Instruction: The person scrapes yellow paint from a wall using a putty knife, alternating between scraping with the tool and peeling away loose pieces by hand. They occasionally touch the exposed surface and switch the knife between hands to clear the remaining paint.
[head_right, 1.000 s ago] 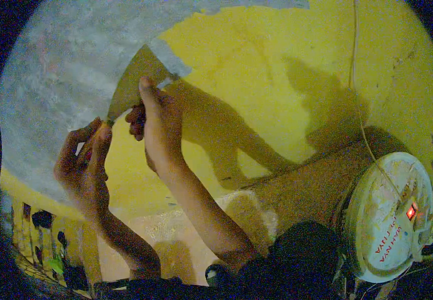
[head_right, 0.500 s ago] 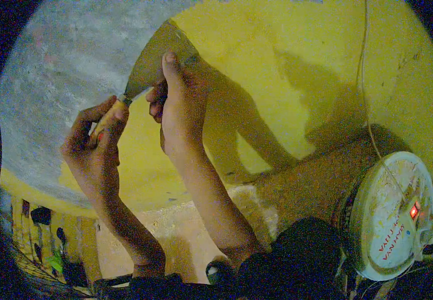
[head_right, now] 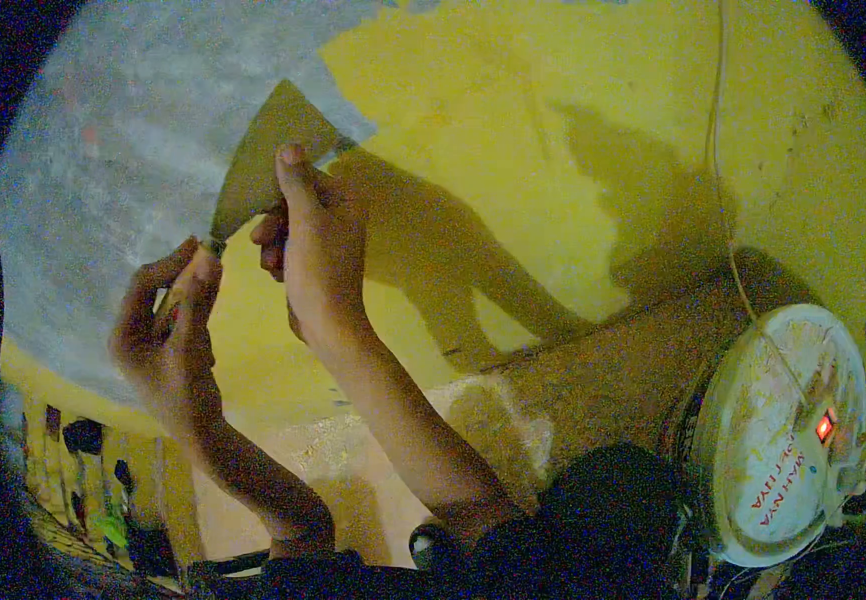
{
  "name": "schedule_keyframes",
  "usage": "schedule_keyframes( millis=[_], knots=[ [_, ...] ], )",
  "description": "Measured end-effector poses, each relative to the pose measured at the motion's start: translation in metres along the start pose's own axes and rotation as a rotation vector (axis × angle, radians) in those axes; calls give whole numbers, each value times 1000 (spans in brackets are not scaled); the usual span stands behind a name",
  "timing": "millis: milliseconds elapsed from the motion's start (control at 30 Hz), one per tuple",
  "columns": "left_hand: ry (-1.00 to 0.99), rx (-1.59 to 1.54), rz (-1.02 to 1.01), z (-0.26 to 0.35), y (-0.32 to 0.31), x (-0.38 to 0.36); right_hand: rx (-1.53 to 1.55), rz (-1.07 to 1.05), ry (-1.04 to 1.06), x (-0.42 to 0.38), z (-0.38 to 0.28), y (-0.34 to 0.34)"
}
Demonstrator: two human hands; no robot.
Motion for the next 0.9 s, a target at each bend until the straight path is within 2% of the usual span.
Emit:
schedule_keyframes(
  millis=[67,200,267,400,467,500,600,700,800,833,900],
  knots=[
    [84,47,-2,2,-2,3,-6,-2,26,3,-8,1],
    [8,39,-43,8,-11,2,38,27,83,2,-19,5],
    [-62,-75,-21,3,-9,-1,57,5,99,4,-12,5],
    [-16,29,5,7,-2,0,16,-68,6,1,-4,-1],
    [-106,-14,-57,8,-14,6,49,9,130,5,-18,8],
    [-81,9,-62,13,-14,5,101,-38,113,5,-20,6],
    [-80,2,-93,5,-9,5,69,-5,137,3,-16,3],
    [-44,0,-13,5,6,2,48,-40,21,-3,5,-6],
    [-53,79,-105,10,-13,8,66,25,131,5,-15,9],
    [-48,85,-100,9,-12,6,77,-59,114,5,-18,8],
    [-77,78,-96,8,-11,4,59,-37,110,5,-12,8]
  ],
)
Point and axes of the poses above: each hand's wrist, its own x-axis towards the middle knuckle, its own y-axis out of the back of the hand, z = x × y, the point moved 7 cm from there along x, towards the middle knuckle, and after that the axes turned 9 degrees about -z, right-handed, at the moved point
